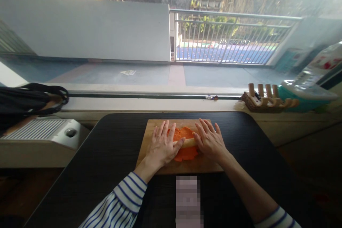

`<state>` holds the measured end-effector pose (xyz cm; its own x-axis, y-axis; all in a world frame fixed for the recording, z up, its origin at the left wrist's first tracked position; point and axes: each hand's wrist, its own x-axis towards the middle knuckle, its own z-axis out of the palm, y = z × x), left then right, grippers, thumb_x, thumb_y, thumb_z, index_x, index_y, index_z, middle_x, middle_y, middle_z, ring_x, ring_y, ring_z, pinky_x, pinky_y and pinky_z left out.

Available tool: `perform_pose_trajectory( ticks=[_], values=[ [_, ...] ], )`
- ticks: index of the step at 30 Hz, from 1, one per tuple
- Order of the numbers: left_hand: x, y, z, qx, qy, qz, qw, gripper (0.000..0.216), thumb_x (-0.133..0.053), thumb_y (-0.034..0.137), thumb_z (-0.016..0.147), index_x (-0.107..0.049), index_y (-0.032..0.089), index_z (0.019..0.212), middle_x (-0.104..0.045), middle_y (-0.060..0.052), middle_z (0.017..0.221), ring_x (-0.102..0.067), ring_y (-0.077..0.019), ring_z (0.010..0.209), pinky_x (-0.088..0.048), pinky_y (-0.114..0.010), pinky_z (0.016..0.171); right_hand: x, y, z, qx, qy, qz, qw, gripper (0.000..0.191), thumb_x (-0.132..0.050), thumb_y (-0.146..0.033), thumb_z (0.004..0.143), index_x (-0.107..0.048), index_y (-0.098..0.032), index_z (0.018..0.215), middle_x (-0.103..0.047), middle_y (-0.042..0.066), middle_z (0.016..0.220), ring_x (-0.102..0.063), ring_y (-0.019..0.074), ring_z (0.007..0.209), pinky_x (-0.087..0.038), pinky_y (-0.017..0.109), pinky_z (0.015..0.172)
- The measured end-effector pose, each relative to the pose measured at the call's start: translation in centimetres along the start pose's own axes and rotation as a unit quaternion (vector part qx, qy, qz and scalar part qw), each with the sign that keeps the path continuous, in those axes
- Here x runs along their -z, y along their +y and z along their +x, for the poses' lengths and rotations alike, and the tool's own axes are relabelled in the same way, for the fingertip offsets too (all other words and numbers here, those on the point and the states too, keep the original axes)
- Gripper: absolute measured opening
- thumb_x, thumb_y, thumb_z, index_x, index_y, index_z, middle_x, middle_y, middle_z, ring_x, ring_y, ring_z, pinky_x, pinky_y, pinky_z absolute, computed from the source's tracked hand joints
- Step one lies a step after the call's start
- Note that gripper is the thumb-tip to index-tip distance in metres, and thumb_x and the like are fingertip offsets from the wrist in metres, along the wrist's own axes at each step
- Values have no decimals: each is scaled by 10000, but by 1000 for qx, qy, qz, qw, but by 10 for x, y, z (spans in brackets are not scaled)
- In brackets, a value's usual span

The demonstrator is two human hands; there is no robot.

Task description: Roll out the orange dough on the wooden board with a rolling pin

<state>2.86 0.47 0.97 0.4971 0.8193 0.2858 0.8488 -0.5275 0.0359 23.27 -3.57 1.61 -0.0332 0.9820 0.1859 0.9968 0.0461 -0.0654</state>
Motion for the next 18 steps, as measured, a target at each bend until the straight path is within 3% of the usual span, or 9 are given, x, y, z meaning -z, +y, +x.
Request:
perform_pose_trajectory(
  ticks=[18],
  values=[
    [3, -14, 35, 40, -4, -38, 998, 715, -263, 583, 930, -488, 35, 1331, -514, -219, 1361, -426, -322, 1309, -344, -481, 1078, -5, 5, 56, -23, -58, 52, 997, 497, -274, -431, 965, -416, -209, 1387, -364, 107, 1494, -262, 247, 1390, -213, 532, 1092]
  ],
)
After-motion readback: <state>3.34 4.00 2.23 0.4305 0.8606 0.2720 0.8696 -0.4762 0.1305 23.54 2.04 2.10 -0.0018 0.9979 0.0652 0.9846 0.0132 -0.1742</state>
